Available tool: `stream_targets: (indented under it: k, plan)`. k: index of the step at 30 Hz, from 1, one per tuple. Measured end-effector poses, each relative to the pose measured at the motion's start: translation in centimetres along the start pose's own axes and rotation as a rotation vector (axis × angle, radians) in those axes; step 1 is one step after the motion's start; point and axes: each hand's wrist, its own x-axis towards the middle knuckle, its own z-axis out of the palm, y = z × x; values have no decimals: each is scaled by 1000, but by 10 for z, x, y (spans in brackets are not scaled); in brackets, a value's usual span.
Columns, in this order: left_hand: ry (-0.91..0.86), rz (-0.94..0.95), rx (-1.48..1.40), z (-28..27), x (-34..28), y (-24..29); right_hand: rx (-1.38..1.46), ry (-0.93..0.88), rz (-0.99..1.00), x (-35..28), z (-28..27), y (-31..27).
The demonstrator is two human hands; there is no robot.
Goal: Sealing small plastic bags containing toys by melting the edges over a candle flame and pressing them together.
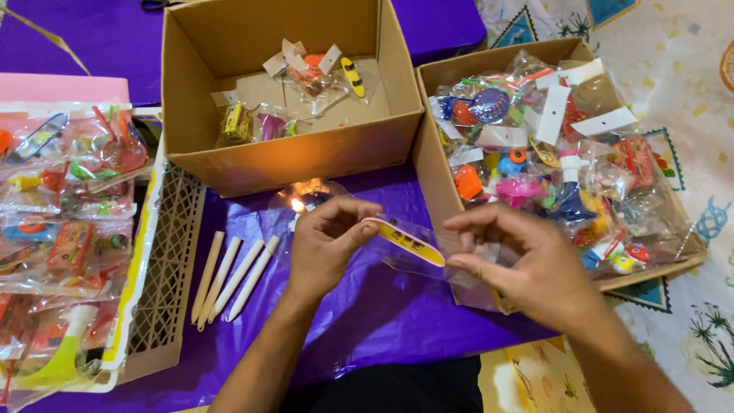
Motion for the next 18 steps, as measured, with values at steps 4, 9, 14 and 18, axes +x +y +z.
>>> stream_targets:
  k: [4, 9, 14, 18]
  plan:
    - [-51, 70, 37, -4, -3, 13, -41, -89, 236, -10, 20, -4]
    - [-117, 75, 168, -5, -7, 22, -175, -95, -77, -17, 56, 15]
    - [-172, 12, 286, -3, -9, 32, -21, -6, -24, -14, 76, 24]
    - [-266, 81, 384, -14, -7, 24, 34, 79, -13, -19, 90, 41]
